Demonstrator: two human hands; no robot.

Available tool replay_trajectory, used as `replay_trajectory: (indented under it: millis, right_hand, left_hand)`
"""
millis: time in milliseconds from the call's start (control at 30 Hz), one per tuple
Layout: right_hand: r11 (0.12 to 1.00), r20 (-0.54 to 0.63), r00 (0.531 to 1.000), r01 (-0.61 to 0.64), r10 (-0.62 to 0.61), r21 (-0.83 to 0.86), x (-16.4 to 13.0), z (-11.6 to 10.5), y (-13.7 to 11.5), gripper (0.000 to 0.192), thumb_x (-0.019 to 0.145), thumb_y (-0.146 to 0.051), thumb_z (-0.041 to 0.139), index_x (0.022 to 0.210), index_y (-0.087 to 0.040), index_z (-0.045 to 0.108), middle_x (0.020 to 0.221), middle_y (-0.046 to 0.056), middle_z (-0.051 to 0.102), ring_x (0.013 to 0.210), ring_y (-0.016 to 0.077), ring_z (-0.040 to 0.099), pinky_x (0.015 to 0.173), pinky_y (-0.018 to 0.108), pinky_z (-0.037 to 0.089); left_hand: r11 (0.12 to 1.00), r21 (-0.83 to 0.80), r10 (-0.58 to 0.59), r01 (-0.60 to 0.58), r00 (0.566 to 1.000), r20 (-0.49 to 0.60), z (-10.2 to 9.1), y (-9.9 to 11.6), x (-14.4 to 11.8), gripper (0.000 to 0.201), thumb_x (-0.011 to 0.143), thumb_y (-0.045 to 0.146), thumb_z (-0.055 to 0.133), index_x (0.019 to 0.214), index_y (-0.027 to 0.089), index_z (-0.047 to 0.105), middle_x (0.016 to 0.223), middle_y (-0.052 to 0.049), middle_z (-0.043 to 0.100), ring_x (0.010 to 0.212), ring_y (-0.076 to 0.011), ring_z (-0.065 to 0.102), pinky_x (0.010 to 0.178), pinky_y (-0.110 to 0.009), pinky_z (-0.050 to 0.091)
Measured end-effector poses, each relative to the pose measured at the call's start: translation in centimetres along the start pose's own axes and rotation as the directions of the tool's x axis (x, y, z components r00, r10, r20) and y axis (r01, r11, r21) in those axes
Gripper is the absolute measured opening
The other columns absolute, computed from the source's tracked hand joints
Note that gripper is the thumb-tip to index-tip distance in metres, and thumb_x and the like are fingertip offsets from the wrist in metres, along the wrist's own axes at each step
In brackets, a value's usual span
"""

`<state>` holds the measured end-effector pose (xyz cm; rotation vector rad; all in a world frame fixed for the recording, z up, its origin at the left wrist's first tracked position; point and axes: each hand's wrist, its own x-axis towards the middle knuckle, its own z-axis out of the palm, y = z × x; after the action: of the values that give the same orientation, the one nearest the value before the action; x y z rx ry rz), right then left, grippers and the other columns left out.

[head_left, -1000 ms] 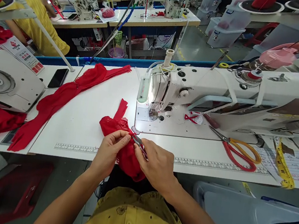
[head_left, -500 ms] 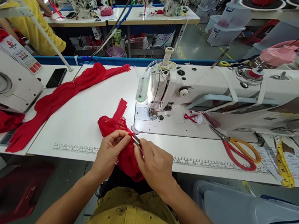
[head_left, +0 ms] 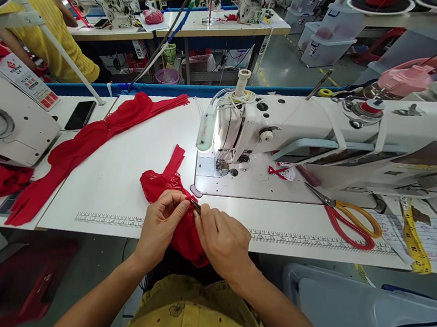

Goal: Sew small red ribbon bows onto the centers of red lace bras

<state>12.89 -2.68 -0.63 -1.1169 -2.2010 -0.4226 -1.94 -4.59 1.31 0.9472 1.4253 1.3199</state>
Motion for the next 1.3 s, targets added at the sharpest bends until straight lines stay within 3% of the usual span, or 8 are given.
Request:
replay_trajectory:
  millis: [267, 400, 533, 700, 933, 1033, 1133, 1300]
  right_hand:
    - [0.996, 0.027, 0.997, 0.077, -0.076, -0.052, 0.1, 0.0, 0.4, 0.008, 0.096, -0.017, 0.056, 0.101, -0.014, 0.062, 0.061, -0.001, 0.055, 0.054, 0.0137, 0.044, 0.055, 0.033, 0.027]
    - [0.998, 0.065, 0.996, 0.051, -0.053, 0.031, 0.2, 0.1, 0.6, 0.011, 0.098, -0.016, 0.052, 0.091, -0.017, 0.06, 0.059, -0.002, 0.053, 0.053, 0.0133, 0.043, 0.055, 0.033, 0.025]
    - [0.985, 0.155, 0.988, -0.031, 0.004, 0.169, 0.1, 0.3, 0.8, 0.025, 0.101, -0.025, 0.048, 0.078, -0.02, 0.055, 0.06, -0.002, 0.056, 0.051, 0.0121, 0.045, 0.052, 0.032, 0.022]
    - [0.99, 0.124, 0.992, -0.03, 0.012, 0.14, 0.2, 0.3, 0.8, 0.021, 0.102, -0.027, 0.049, 0.084, -0.018, 0.058, 0.06, -0.002, 0.057, 0.052, 0.0125, 0.046, 0.053, 0.032, 0.023]
    - [0.996, 0.091, 0.994, 0.052, -0.059, 0.072, 0.1, 0.3, 0.9, 0.016, 0.099, -0.02, 0.05, 0.087, -0.017, 0.059, 0.059, -0.002, 0.054, 0.052, 0.0134, 0.045, 0.056, 0.032, 0.024]
    - [0.98, 0.178, 0.984, -0.021, -0.014, 0.196, -0.1, 0.4, 0.9, 0.026, 0.101, -0.023, 0.046, 0.077, -0.019, 0.054, 0.058, -0.002, 0.055, 0.05, 0.0122, 0.045, 0.053, 0.032, 0.021]
    - [0.924, 0.304, 0.952, -0.155, 0.044, 0.35, -0.1, 0.2, 1.2, 0.026, 0.103, -0.028, 0.042, 0.083, -0.019, 0.054, 0.062, -0.002, 0.058, 0.051, 0.012, 0.047, 0.052, 0.03, 0.021]
    - [0.621, 0.538, 0.834, -0.489, 0.127, 0.612, 0.9, -0.3, 2.6, 0.02, 0.103, -0.038, 0.044, 0.103, -0.02, 0.054, 0.069, -0.004, 0.057, 0.057, 0.0117, 0.049, 0.056, 0.023, 0.032]
  left_hand:
    - [0.985, 0.136, 0.108, -0.106, 0.994, -0.008, 0.0, 0.3, 0.2, 0.014, 0.086, 0.034, 0.07, 0.083, 0.02, 0.07, 0.092, -0.003, 0.06, 0.089, -0.0169, 0.056, 0.081, -0.025, 0.045]
    - [0.973, 0.183, 0.146, -0.14, 0.989, -0.019, 0.0, 0.4, 0.3, 0.014, 0.084, 0.034, 0.071, 0.081, 0.021, 0.071, 0.094, -0.005, 0.061, 0.092, -0.0186, 0.056, 0.081, -0.026, 0.046]
    - [0.986, 0.134, 0.095, -0.097, 0.995, 0.018, -0.2, -0.1, 0.5, 0.015, 0.087, 0.035, 0.069, 0.082, 0.021, 0.069, 0.095, -0.004, 0.06, 0.092, -0.0182, 0.056, 0.083, -0.026, 0.045]
    - [0.994, 0.1, 0.036, -0.04, 0.998, 0.043, -0.4, -0.3, 0.4, 0.016, 0.088, 0.036, 0.067, 0.085, 0.021, 0.068, 0.093, -0.003, 0.059, 0.089, -0.0171, 0.055, 0.08, -0.025, 0.044]
    - [0.968, 0.209, 0.134, -0.14, 0.99, 0.042, -0.3, 0.1, 0.6, 0.013, 0.088, 0.032, 0.067, 0.083, 0.021, 0.069, 0.097, -0.005, 0.06, 0.095, -0.0186, 0.056, 0.084, -0.026, 0.044]
    - [0.977, 0.183, 0.105, -0.114, 0.993, 0.056, -0.4, -0.1, 0.7, 0.014, 0.089, 0.033, 0.066, 0.083, 0.02, 0.069, 0.096, -0.004, 0.059, 0.093, -0.0182, 0.055, 0.084, -0.026, 0.044]
    - [0.993, 0.11, 0.041, -0.048, 0.997, 0.062, -0.7, -0.3, 0.7, 0.016, 0.088, 0.035, 0.068, 0.083, 0.019, 0.068, 0.094, -0.003, 0.059, 0.09, -0.0168, 0.054, 0.081, -0.025, 0.043]
    - [0.991, -0.034, -0.126, 0.132, 0.982, 0.144, -1.4, -0.3, 0.8, 0.021, 0.088, 0.04, 0.068, 0.087, 0.019, 0.066, 0.086, -0.001, 0.059, 0.082, -0.0139, 0.051, 0.074, -0.023, 0.042]
